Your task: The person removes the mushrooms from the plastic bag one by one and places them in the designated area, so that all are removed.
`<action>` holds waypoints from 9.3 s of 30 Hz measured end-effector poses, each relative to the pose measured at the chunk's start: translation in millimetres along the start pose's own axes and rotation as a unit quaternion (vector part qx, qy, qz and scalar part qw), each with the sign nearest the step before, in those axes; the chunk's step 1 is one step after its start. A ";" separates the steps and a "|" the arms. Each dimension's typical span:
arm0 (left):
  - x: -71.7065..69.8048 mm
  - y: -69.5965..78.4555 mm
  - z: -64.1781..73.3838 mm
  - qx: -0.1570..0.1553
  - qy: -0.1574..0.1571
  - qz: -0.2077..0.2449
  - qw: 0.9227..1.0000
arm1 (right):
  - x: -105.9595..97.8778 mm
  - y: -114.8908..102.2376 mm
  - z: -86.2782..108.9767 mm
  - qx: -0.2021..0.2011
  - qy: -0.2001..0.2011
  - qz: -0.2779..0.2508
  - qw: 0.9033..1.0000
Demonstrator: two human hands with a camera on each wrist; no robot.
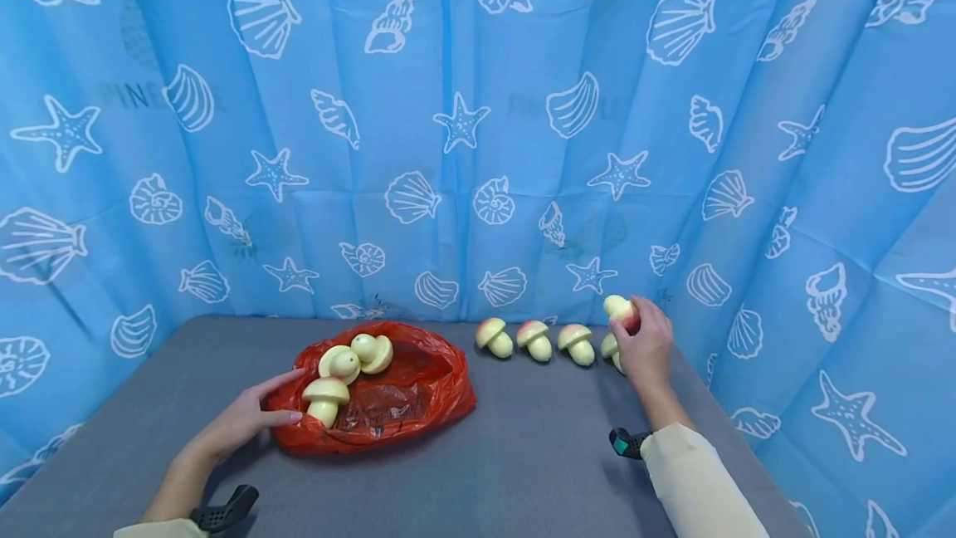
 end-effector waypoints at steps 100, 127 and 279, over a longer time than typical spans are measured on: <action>-0.2 -4.0 -0.7 0.007 -0.002 -0.001 1.000 | -6.9 13.2 14.7 0.057 -0.153 0.071 0.984; -1.1 -6.1 -3.9 -0.003 0.002 0.001 1.000 | 55.2 -124.9 47.4 -0.098 -0.131 -0.105 0.981; -0.6 -0.9 0.1 0.009 0.000 0.000 1.000 | 182.3 -283.0 107.0 -0.178 -0.415 -0.073 0.889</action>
Point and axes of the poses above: each hand's wrist, its own z-axis away from the middle knuckle, its own x-axis out of the palm, y = z × x, the point moved 7 cm from there along -z, towards the middle knuckle, and after that the axes turned 5 degrees about x, right-handed, at the moved point
